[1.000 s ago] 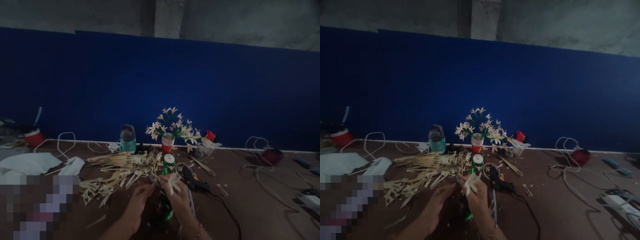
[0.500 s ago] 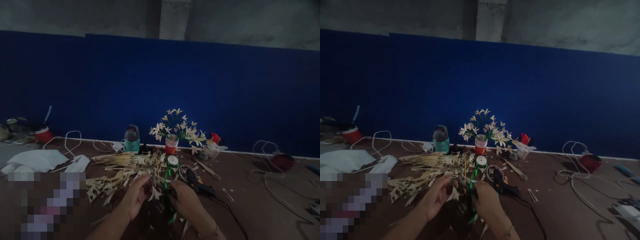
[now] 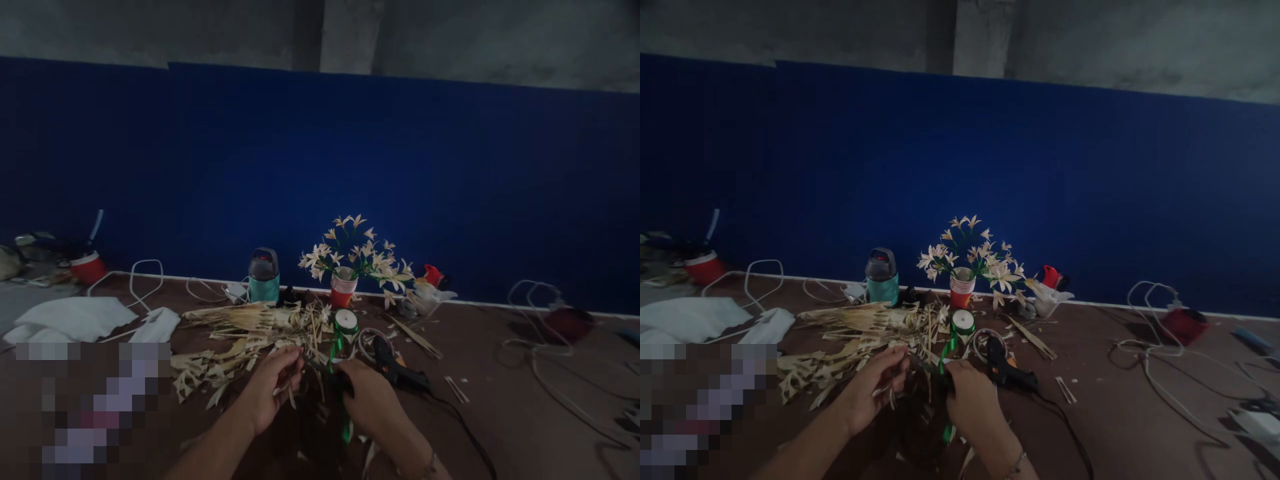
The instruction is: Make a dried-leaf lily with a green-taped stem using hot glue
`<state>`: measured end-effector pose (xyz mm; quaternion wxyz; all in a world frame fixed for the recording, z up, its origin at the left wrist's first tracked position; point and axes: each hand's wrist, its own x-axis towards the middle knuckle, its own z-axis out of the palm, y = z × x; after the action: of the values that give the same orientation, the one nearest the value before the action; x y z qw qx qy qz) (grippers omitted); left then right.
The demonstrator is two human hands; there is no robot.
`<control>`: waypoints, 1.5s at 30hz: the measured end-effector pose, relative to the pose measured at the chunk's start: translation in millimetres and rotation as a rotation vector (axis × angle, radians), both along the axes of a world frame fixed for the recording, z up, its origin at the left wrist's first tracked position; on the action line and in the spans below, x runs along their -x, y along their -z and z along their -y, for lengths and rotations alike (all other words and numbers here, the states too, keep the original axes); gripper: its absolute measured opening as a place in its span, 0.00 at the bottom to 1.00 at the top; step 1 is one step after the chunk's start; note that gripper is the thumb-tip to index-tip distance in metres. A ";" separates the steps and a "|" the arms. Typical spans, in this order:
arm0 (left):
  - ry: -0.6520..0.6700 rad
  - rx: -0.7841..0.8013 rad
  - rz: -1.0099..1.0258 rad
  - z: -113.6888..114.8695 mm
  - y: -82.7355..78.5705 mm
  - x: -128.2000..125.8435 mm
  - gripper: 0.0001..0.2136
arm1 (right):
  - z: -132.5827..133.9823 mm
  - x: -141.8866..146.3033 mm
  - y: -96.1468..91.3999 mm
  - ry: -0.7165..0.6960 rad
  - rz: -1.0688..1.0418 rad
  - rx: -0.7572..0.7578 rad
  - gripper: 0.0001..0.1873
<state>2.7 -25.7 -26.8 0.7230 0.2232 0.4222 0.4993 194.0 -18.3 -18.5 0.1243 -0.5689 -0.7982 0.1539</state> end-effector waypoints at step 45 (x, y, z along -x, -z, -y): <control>0.015 -0.113 -0.059 1.6 -3.7 -0.2 0.08 | 0.1 2.2 -8.2 -0.172 -0.463 -0.115 0.26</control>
<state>2.9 -27.3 -23.0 0.7002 0.2814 0.4130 0.5099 191.8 -18.4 -10.3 0.3222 -0.4404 -0.8015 0.2446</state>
